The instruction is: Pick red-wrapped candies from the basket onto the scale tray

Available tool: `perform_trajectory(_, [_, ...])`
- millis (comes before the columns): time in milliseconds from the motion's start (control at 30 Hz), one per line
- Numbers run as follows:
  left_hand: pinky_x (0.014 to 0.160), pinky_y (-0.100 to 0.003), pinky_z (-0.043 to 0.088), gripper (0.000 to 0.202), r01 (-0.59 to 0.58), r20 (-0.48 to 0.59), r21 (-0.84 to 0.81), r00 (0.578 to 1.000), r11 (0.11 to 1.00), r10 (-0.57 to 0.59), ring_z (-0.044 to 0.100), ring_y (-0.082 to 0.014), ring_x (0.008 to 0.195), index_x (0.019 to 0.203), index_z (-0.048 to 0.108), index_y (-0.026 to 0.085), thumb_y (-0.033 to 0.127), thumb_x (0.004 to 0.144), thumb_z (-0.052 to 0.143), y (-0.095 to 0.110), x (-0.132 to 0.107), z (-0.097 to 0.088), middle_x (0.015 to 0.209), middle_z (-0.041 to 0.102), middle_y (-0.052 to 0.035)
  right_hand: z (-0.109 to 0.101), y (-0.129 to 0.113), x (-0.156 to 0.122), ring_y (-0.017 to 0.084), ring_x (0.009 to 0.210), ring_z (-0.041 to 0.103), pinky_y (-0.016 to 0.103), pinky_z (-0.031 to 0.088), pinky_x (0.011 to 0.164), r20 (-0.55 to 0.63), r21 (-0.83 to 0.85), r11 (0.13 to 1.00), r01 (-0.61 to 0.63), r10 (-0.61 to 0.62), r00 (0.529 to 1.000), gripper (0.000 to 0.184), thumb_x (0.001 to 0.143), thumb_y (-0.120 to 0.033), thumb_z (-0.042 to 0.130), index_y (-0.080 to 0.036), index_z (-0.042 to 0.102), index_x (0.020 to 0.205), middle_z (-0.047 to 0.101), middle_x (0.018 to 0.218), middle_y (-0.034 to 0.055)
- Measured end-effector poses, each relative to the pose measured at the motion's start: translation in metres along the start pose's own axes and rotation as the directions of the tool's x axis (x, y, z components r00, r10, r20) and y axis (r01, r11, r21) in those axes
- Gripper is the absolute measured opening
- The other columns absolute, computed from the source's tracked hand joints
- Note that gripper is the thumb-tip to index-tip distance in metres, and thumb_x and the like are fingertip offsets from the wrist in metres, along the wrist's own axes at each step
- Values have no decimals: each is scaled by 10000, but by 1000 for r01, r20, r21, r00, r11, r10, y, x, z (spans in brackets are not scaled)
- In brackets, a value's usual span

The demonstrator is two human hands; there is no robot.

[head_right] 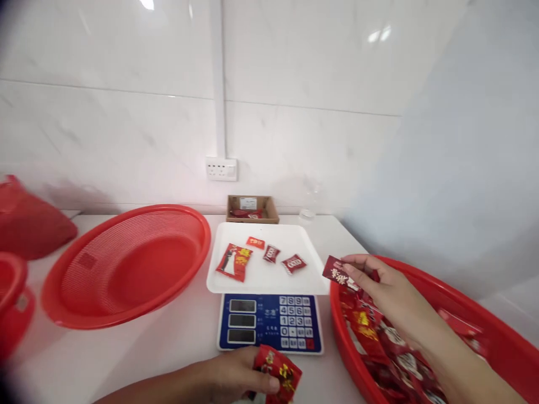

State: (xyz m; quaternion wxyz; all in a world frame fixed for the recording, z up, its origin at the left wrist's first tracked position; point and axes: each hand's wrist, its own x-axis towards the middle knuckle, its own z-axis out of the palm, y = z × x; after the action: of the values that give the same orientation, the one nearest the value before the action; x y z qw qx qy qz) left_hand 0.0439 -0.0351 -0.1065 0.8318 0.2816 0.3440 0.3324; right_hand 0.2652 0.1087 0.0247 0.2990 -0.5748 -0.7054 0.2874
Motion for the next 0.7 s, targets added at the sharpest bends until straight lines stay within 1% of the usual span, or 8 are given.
perform_trajectory(100, [1006, -464, 357, 672, 16, -9, 7, 1000, 1000, -16, 600, -244, 922, 985, 725, 154, 457, 408, 887, 0, 1, -2, 927, 666, -81, 37, -29, 16, 262, 764, 674, 364, 550, 652, 181, 100, 995, -12, -6, 983, 488, 677, -628, 589, -230, 645, 953, 729, 916, 77])
perform_trajectory(133, [1014, -465, 353, 664, 15, -3, 12, 1000, 1000, -15, 597, -249, 939, 983, 726, 155, 457, 414, 885, 0, 2, -3, 928, 665, -78, 47, -37, 21, 247, 728, 665, 361, 542, 644, 214, 103, 995, 11, -32, 976, 508, 671, -639, 582, -222, 637, 955, 723, 883, 72])
perform_trajectory(233, [1032, -437, 345, 587, 6, 36, 19, 999, 1000, -6, 589, -247, 985, 977, 727, 165, 427, 473, 875, 1, 1, -5, 927, 665, -60, 68, -47, 34, 240, 737, 651, 376, 516, 685, 192, 28, 994, 103, -106, 976, 486, 671, -616, 562, -224, 635, 950, 710, 879, 65])
perform_trajectory(300, [1036, -422, 344, 484, 22, 56, 16, 998, 1000, -22, 589, -243, 998, 952, 730, 177, 376, 530, 859, 4, 0, -5, 909, 666, -46, 75, -47, 41, 252, 790, 646, 394, 498, 738, 148, -34, 992, 124, -118, 982, 442, 688, -581, 551, -235, 641, 948, 707, 916, 65])
perform_trajectory(400, [1037, -421, 339, 405, 45, 52, 17, 998, 999, -46, 590, -238, 992, 922, 732, 188, 342, 565, 845, 6, -2, -4, 879, 661, -33, 79, -45, 46, 258, 815, 643, 402, 491, 759, 144, -38, 991, 126, -119, 982, 443, 728, -560, 517, -229, 627, 1000, 695, 899, 62])
perform_trajectory(500, [1036, -424, 336, 430, 37, 49, 26, 998, 999, -38, 590, -235, 967, 910, 737, 190, 378, 541, 854, 6, -1, -5, 865, 654, -33, 82, -45, 45, 247, 833, 655, 370, 502, 748, 171, -12, 992, 130, -126, 977, 452, 768, -550, 479, -220, 605, 1050, 687, 845, 49])
perform_trajectory(633, [1036, -422, 335, 502, 41, 58, 41, 997, 998, -43, 592, -217, 916, 934, 736, 198, 418, 502, 867, 2, 3, -8, 862, 650, -32, 88, -49, 43, 245, 924, 656, 335, 508, 738, 190, 18, 993, 120, -121, 974, 427, 806, -516, 452, -217, 586, 1079, 700, 908, 65])
perform_trajectory(700, [1048, -448, 316, 566, 36, 52, 50, 998, 998, -38, 588, -218, 899, 948, 737, 201, 458, 463, 871, 0, 4, -9, 865, 646, -37, 89, -50, 42, 247, 918, 655, 343, 506, 741, 192, 21, 993, 116, -118, 974, 422, 812, -500, 451, -210, 584, 1088, 700, 904, 69])
